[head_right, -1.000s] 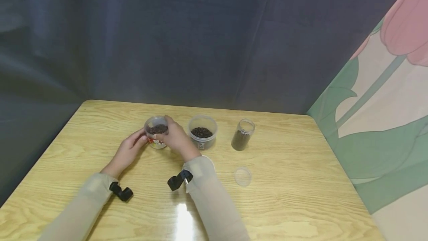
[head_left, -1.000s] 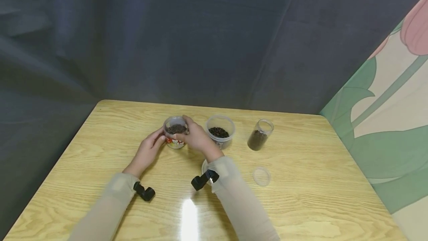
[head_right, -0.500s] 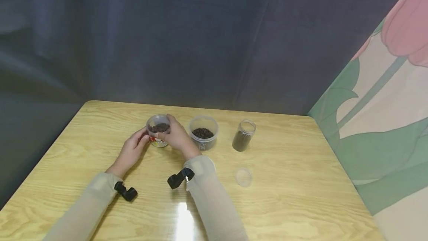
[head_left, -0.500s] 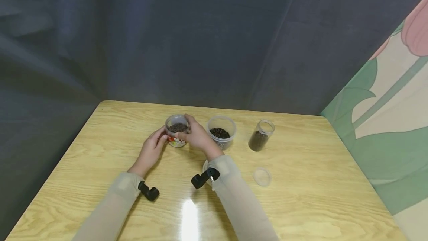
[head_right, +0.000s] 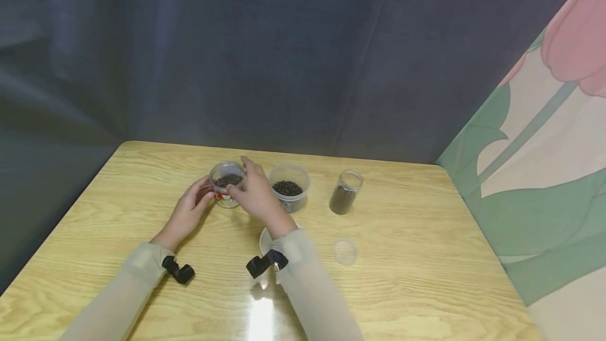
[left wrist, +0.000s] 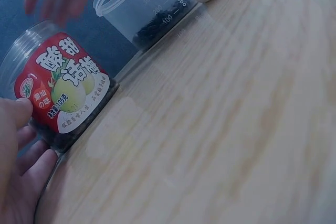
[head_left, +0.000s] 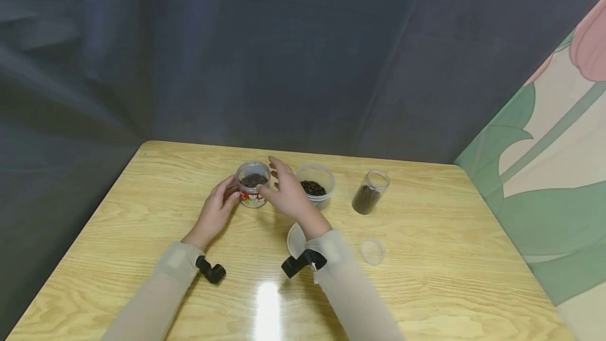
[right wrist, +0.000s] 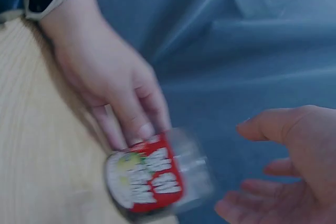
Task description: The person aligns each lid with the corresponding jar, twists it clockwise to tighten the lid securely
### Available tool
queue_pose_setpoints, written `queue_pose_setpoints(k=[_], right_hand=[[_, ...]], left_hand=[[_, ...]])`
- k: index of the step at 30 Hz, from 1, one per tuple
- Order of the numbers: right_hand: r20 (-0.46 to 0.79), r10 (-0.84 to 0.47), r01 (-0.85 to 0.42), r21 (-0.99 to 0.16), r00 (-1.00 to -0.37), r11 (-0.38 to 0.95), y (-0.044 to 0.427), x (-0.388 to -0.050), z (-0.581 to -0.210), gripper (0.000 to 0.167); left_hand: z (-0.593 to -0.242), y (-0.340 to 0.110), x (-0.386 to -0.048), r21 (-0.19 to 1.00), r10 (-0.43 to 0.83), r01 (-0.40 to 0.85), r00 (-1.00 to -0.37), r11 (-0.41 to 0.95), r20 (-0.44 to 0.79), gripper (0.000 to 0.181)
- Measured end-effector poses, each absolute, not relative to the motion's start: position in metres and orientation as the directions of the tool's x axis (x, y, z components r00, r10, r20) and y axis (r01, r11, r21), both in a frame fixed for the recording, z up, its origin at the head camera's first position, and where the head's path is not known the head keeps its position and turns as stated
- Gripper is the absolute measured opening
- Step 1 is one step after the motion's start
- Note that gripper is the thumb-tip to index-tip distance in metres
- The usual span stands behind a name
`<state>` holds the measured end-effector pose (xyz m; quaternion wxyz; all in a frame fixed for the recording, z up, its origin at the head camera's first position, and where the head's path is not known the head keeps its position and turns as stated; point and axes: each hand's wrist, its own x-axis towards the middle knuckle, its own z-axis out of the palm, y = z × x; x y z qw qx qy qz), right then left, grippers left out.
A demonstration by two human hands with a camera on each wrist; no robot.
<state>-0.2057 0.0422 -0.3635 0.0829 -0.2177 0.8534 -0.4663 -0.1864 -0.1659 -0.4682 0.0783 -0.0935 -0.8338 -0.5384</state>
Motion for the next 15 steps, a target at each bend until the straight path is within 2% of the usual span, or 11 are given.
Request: queue_pose_setpoints(k=[3,8,15], right_hand=[[0.167,-0.470,-0.394,-0.808,-0.867,0.438,0.053,-0.194,-0.352,0.066],[0.291,-0.502,-0.539,-0.700,-0.815,0.469,0.075,-0.176,-0.340,0.054],[0.236,-0.573,-0.584,-0.592,-0.785,0.556,0.108,-0.156,-0.343,0.042]], left_hand=[[-0.468,-0.167,-0.187,0.892,0.067,0.245,-0.969,0.381,0.237,0.054],[-0.467,-0.168,-0.187,0.906,0.047,0.260,-0.965,0.333,0.260,0.053],[-0.467,-0.166,-0.185,0.912,-0.013,0.280,-0.955,0.301,0.297,0.046]])
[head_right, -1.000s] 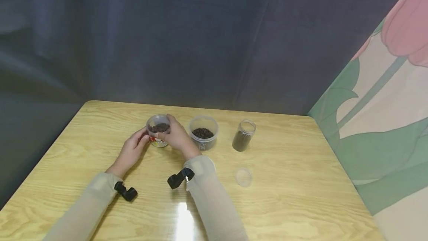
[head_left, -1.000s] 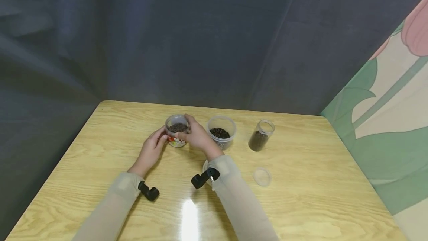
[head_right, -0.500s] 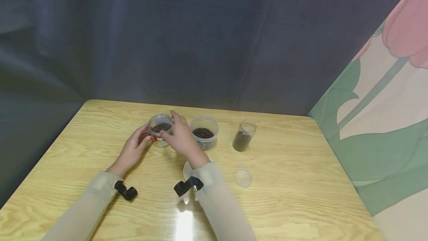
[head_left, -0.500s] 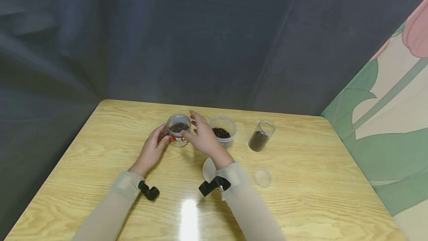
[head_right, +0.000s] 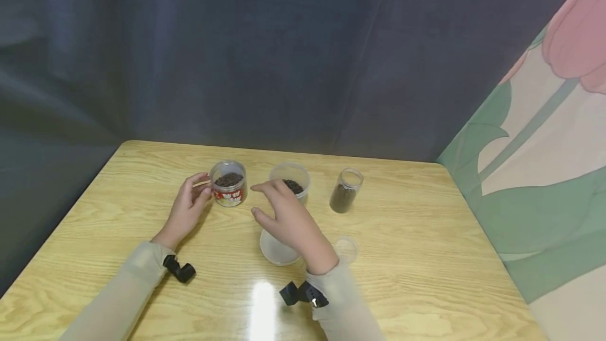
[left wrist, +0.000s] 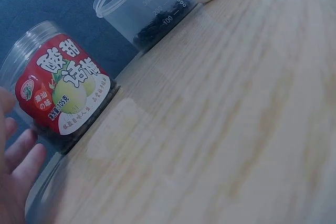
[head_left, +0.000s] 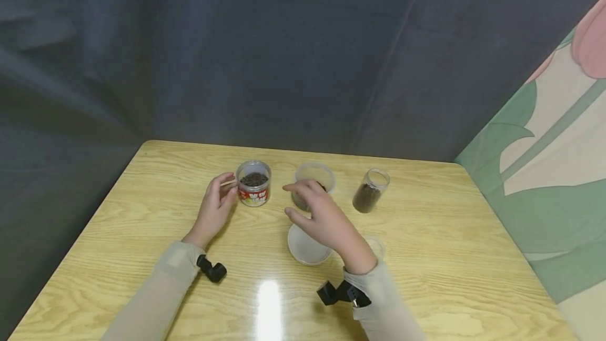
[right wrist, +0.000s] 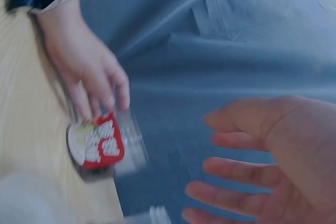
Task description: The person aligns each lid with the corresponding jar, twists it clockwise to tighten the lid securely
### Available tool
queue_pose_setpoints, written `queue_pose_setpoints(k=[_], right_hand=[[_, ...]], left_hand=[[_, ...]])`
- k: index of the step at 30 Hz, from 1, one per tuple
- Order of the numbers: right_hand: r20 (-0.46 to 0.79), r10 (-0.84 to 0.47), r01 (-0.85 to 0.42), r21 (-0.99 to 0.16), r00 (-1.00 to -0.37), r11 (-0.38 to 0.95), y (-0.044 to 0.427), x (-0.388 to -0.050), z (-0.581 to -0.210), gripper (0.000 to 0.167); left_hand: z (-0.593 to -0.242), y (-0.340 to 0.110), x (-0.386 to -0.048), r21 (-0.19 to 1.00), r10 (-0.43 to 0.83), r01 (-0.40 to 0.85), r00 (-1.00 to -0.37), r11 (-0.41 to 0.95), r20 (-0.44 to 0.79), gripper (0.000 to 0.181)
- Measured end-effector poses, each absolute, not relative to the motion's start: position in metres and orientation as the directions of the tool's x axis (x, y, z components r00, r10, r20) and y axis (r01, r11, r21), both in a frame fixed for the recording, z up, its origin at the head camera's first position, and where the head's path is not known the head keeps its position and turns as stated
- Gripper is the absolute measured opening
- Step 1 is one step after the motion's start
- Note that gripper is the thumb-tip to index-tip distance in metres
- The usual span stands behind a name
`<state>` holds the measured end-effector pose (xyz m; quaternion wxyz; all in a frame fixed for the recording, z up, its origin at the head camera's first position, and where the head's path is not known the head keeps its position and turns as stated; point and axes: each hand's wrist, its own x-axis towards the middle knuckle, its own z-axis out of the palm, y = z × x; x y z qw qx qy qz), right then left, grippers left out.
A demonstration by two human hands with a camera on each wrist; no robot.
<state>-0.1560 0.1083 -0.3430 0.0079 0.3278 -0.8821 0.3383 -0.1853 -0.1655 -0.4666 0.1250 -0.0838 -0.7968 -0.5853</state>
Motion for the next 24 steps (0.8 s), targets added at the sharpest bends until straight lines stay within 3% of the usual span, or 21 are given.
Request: queue_pose_setpoints(k=[6,13,17,20,24], right_hand=[[0.140,-0.603,-0.574,-0.528,-0.786,0.626,0.126,-0.149,-0.359,0.039],[0.043,-0.642,-0.580,-0.479,-0.765,0.659,0.125,-0.148,-0.374,0.048],[0.016,-0.642,-0.572,-0.470,-0.767,0.672,0.125,-0.148,-0.379,0.054],[-0.034,-0.621,-0.534,-0.473,-0.783,0.700,0.125,-0.148,-0.383,0.056],[-0.116,-0.586,-0.481,-0.456,-0.802,0.749,0.124,-0.147,-0.388,0.061]], left_hand=[[-0.468,-0.162,-0.185,0.875,-0.093,0.364,-0.907,0.318,0.411,0.036],[-0.465,-0.155,-0.181,0.671,-0.151,0.582,-0.694,0.460,0.704,0.024],[-0.456,-0.144,-0.177,0.525,-0.088,0.697,-0.559,0.488,0.824,0.024],[-0.449,-0.133,-0.175,0.436,-0.005,0.767,-0.491,0.471,0.871,0.021],[-0.442,-0.116,-0.171,0.377,0.126,0.817,-0.471,0.437,0.873,0.022]])
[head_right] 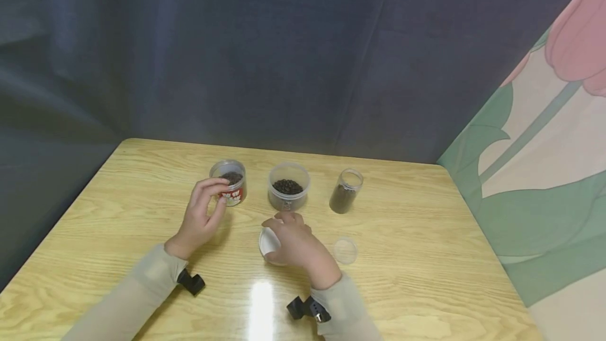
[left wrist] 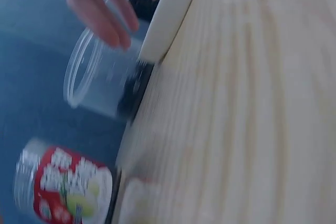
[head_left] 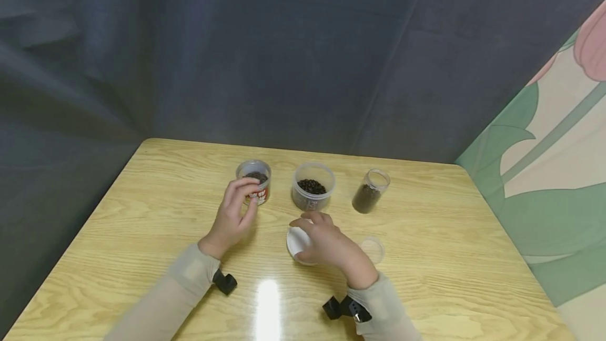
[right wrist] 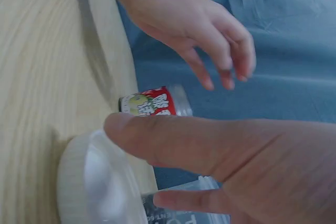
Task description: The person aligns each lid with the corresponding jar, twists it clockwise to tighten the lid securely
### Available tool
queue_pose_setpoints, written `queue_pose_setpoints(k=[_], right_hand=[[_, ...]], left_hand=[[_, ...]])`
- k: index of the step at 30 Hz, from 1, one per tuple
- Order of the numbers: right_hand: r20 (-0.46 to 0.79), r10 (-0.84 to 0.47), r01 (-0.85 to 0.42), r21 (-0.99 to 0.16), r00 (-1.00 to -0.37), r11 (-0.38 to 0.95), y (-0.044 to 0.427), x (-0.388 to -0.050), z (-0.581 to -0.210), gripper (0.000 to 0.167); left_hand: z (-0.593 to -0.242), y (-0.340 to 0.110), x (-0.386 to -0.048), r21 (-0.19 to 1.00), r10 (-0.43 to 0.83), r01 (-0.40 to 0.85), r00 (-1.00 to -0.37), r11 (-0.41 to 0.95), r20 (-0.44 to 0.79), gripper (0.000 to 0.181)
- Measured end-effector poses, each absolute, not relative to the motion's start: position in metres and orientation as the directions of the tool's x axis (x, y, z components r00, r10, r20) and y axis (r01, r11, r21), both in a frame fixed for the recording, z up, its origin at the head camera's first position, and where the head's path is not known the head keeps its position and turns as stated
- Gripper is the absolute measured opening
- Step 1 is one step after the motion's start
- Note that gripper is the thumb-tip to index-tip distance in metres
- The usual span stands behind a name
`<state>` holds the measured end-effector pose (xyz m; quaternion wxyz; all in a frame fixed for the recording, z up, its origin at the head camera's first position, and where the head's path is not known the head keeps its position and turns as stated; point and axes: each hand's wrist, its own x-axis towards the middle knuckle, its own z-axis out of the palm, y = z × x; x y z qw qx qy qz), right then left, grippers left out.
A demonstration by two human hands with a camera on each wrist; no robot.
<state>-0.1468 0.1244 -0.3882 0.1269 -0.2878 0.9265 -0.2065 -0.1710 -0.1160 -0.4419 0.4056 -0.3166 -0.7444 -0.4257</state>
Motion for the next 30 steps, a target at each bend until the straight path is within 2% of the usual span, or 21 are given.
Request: queue_pose_setpoints(k=[3,9,13,19,25,30], right_hand=[[-0.143,-0.570,-0.462,-0.445,-0.809,0.768,0.125,-0.146,-0.392,0.067],[-0.153,-0.562,-0.447,-0.455,-0.813,0.770,0.125,-0.145,-0.396,0.077],[-0.154,-0.578,-0.461,-0.457,-0.801,0.761,0.125,-0.144,-0.397,0.080],[-0.146,-0.584,-0.479,-0.434,-0.798,0.763,0.122,-0.145,-0.398,0.075],[-0.157,-0.573,-0.479,-0.397,-0.805,0.782,0.121,-0.144,-0.395,0.079],[-0.184,-0.563,-0.470,-0.380,-0.806,0.797,0.120,-0.141,-0.390,0.080]], left_hand=[[-0.439,-0.104,-0.169,0.392,0.204,0.811,-0.512,0.435,0.834,0.029],[-0.438,-0.083,-0.171,0.546,0.266,0.725,-0.673,0.420,0.690,0.039],[-0.437,-0.072,-0.174,0.647,0.301,0.635,-0.771,0.422,0.561,0.051],[-0.435,-0.064,-0.181,0.782,0.306,0.446,-0.890,0.436,0.337,0.066],[-0.436,-0.060,-0.191,0.898,0.266,0.248,-0.951,0.364,0.155,0.077],[-0.438,-0.055,-0.198,0.933,0.249,0.170,-0.964,0.316,0.091,0.084]])
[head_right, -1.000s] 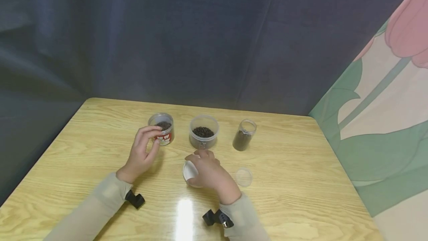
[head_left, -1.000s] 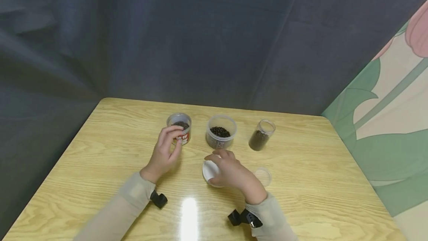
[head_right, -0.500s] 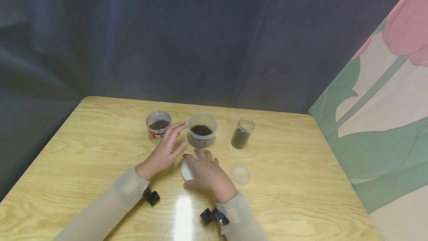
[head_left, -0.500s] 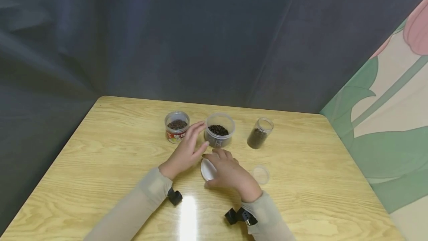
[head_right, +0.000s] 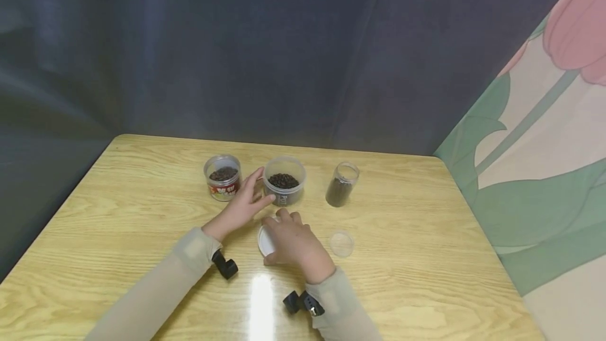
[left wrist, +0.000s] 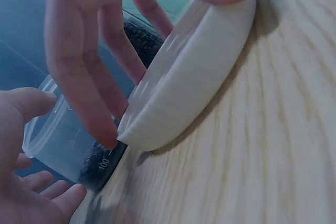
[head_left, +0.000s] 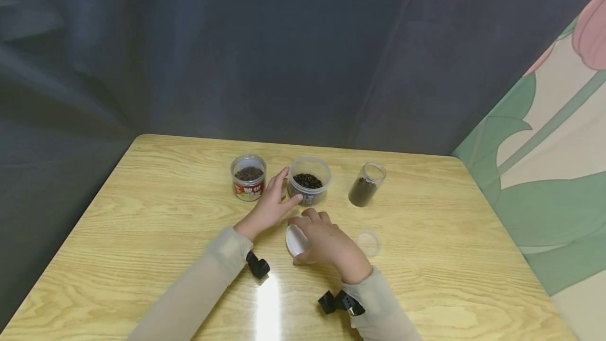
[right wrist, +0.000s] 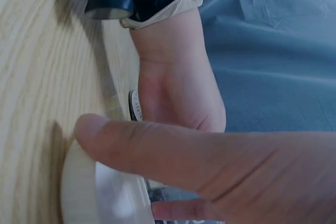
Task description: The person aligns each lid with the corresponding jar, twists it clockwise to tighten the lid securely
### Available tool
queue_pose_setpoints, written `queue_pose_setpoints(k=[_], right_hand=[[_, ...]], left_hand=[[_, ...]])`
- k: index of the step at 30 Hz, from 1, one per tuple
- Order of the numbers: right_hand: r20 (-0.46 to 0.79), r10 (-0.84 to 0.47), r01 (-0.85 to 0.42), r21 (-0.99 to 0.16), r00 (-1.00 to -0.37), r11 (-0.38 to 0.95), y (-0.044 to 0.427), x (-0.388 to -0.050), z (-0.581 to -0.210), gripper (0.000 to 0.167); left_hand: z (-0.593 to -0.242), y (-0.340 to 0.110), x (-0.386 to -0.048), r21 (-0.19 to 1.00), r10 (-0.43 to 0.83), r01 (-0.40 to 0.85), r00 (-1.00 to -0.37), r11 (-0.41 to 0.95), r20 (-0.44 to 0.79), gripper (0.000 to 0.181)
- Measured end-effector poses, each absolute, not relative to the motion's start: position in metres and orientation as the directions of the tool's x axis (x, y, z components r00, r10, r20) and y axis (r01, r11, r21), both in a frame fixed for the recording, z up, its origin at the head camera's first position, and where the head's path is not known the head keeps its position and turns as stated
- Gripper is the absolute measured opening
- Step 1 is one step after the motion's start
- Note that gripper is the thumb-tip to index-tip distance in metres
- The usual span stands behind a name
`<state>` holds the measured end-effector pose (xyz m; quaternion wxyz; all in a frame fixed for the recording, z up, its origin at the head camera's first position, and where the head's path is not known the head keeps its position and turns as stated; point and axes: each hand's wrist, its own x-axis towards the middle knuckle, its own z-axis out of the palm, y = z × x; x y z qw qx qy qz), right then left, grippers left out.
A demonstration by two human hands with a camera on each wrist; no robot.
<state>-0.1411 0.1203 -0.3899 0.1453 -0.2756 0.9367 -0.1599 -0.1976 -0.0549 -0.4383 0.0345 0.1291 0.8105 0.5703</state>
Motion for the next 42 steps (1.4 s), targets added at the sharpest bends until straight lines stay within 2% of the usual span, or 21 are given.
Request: queue_pose_setpoints(k=[9,25,35,42], right_hand=[[-0.201,-0.566,-0.474,-0.367,-0.799,0.800,0.125,-0.142,-0.387,0.076],[-0.223,-0.535,-0.432,-0.382,-0.815,0.817,0.139,-0.145,-0.372,0.076],[-0.119,-0.536,-0.439,-0.441,-0.836,0.783,0.160,-0.148,-0.355,0.074],[0.003,-0.515,-0.439,-0.527,-0.857,0.728,0.179,-0.152,-0.344,0.085]], left_hand=[[-0.441,-0.044,-0.206,0.957,0.209,0.130,-0.975,0.259,0.076,0.089],[-0.448,-0.041,-0.212,0.964,0.150,0.141,-0.983,0.226,0.109,0.082],[-0.454,-0.046,-0.205,0.967,0.161,0.173,-0.976,0.186,0.143,0.081],[-0.456,-0.047,-0.201,0.964,0.182,0.206,-0.968,0.169,0.175,0.081]])
